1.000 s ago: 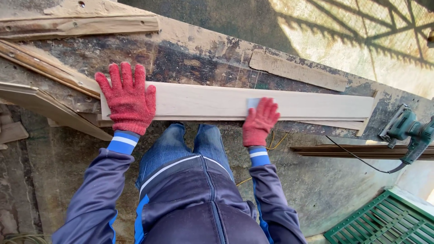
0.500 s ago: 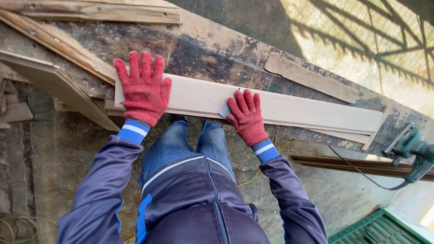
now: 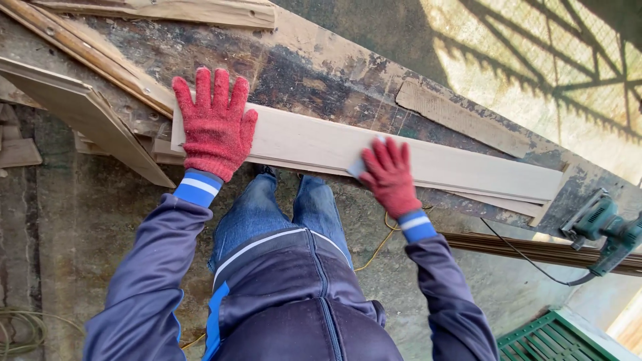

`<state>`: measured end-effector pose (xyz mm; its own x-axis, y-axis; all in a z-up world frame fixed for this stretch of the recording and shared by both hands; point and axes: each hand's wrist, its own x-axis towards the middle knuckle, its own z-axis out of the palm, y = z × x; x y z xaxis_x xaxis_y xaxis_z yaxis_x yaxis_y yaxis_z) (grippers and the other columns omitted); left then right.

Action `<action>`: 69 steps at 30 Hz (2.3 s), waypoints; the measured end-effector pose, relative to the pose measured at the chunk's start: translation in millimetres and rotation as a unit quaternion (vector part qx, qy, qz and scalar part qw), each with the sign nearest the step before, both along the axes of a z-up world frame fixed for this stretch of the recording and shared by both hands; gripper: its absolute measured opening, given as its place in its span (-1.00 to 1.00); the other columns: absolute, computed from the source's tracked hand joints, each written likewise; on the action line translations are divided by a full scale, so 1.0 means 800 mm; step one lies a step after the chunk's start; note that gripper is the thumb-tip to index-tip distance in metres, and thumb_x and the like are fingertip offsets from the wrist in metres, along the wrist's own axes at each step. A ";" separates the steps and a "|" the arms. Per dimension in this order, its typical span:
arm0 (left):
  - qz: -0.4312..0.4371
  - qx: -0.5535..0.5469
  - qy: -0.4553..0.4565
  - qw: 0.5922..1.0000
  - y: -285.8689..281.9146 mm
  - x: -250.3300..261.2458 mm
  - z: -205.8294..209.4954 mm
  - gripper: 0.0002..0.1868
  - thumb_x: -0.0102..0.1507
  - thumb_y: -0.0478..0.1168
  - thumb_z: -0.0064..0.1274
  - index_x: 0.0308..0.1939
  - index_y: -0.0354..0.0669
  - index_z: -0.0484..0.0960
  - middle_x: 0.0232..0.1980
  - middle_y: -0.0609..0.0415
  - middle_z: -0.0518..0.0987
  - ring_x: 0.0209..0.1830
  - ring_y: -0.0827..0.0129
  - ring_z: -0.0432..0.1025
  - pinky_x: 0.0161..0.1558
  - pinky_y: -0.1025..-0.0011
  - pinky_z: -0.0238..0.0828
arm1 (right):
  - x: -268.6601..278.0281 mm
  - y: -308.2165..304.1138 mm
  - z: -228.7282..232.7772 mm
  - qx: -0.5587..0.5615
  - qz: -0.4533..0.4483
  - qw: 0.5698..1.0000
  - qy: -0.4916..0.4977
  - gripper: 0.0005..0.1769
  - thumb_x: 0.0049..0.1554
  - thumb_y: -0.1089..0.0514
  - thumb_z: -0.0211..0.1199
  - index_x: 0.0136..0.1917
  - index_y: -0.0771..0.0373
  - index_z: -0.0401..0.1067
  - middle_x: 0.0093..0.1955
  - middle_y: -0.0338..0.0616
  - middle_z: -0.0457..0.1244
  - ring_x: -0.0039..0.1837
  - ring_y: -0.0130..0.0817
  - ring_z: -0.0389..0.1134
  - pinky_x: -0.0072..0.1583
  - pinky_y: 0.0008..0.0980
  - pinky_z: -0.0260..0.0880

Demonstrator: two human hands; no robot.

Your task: Hand-sanding a piece of wood trim using a sheet of sandpaper.

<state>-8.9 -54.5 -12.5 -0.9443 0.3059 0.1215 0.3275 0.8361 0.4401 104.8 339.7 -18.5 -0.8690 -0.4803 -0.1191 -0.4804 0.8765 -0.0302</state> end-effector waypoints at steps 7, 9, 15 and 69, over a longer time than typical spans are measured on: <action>0.002 -0.018 0.018 1.000 0.003 -0.003 -0.006 -0.38 0.49 -0.01 -0.04 0.51 -0.38 0.52 0.62 -0.37 0.24 0.60 -0.36 -0.06 0.43 -0.50 -0.52 | 0.008 -0.003 -0.027 -0.034 -0.057 0.998 0.024 -0.25 0.42 -0.25 -0.05 0.74 -0.10 -0.19 0.78 -0.26 -0.46 0.76 -0.15 -0.55 0.70 0.02 -0.64; -0.010 -0.008 0.020 1.000 0.001 0.000 -0.010 -0.37 0.54 -0.01 -0.08 0.56 -0.41 0.48 0.68 -0.34 0.11 0.64 -0.30 -0.19 0.41 -0.53 -0.57 | -0.012 -0.048 -0.030 -0.065 -0.032 0.997 0.028 -0.25 0.43 -0.23 -0.04 0.74 -0.08 -0.21 0.78 -0.22 -0.47 0.76 -0.10 -0.58 0.69 0.09 -0.66; -0.043 -0.067 0.001 0.997 0.000 -0.006 -0.019 -0.30 0.60 0.02 -0.11 0.76 -0.29 0.36 0.74 -0.05 -0.18 0.68 -0.05 -0.42 0.44 -0.47 -0.69 | -0.022 -0.014 -0.013 -0.115 -0.046 0.992 0.000 -0.27 0.35 -0.30 0.05 0.68 -0.06 0.07 0.74 -0.34 -0.19 0.75 -0.23 -0.36 0.69 -0.01 -0.47; -0.012 -0.066 0.000 0.998 0.243 0.030 -0.021 -0.33 0.63 -0.07 0.01 0.61 -0.65 0.66 0.76 -0.52 0.05 0.68 -0.44 -0.29 0.41 -0.55 -0.62 | 0.099 0.401 -0.053 0.093 -0.204 0.974 0.022 -0.26 0.47 -0.27 -0.35 0.75 0.00 -0.38 0.77 -0.24 -0.58 0.75 -0.22 -0.63 0.65 -0.04 -0.78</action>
